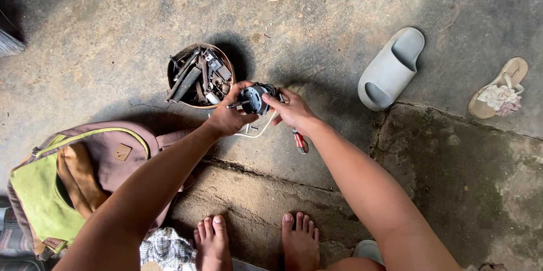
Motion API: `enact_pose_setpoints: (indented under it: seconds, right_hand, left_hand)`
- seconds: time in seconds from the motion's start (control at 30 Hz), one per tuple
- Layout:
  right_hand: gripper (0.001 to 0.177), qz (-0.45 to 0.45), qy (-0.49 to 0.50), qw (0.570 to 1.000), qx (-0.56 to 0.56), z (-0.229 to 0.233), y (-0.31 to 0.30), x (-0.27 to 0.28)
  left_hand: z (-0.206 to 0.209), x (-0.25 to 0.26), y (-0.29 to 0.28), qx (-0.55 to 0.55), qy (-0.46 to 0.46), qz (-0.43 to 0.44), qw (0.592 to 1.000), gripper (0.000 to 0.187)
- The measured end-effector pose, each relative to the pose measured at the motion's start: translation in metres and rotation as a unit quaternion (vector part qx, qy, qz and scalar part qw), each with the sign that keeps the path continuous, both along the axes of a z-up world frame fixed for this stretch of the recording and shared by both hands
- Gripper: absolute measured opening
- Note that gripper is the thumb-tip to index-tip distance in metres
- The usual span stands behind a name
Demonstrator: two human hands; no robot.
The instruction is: The person is repairing or assembling a fan motor using a screwdriver and wrenches while sitting on the floor.
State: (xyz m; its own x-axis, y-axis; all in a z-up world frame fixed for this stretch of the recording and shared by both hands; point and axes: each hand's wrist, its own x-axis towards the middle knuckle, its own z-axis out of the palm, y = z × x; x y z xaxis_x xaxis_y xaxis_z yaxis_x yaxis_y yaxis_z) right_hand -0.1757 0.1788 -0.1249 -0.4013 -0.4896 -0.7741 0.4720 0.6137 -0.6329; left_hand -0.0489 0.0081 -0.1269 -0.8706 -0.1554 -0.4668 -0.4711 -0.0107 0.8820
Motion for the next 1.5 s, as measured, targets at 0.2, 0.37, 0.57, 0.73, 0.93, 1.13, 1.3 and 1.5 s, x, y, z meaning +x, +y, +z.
enact_pose_setpoints:
  seconds: [0.2, 0.37, 0.57, 0.73, 0.93, 1.13, 1.3, 1.5]
  right_hand:
    - [0.064, 0.006, 0.057, 0.998, -0.03, 0.009, -0.003, 0.004]
    - [0.064, -0.009, 0.115, 0.993, -0.023, 0.034, -0.009, 0.008]
    - [0.069, -0.102, 0.182, 0.965, -0.156, 0.094, -0.023, 0.024]
    - [0.061, -0.067, 0.223, 0.937, -0.261, 0.185, -0.03, 0.038]
    - [0.045, -0.006, 0.327, 0.902, -0.282, 0.296, -0.033, 0.021]
    - [0.034, -0.097, 0.212, 0.882, -0.41, 0.352, -0.008, 0.003]
    - [0.044, -0.169, 0.194, 0.839, -0.479, 0.368, -0.005, 0.031]
    - [0.05, -0.219, 0.249, 0.853, -0.403, 0.309, -0.024, 0.044]
  left_hand:
    - [-0.007, 0.007, -0.002, -0.011, 0.031, 0.015, 0.999, 0.086]
    - [-0.003, 0.005, -0.005, 0.11, -0.007, 0.133, 0.985, 0.083]
    - [0.024, -0.002, -0.025, 0.264, 0.155, 0.278, 0.91, 0.07]
    - [0.155, -0.016, -0.024, 0.238, 0.128, 0.358, 0.894, 0.04]
    - [0.211, -0.034, -0.053, 0.282, 0.238, 0.375, 0.85, 0.034]
    - [0.241, -0.028, -0.049, 0.42, 0.344, 0.336, 0.769, 0.025]
    - [0.253, -0.014, -0.028, 0.517, 0.352, 0.368, 0.688, 0.031]
    - [0.224, -0.026, -0.036, 0.507, 0.321, 0.411, 0.687, 0.028]
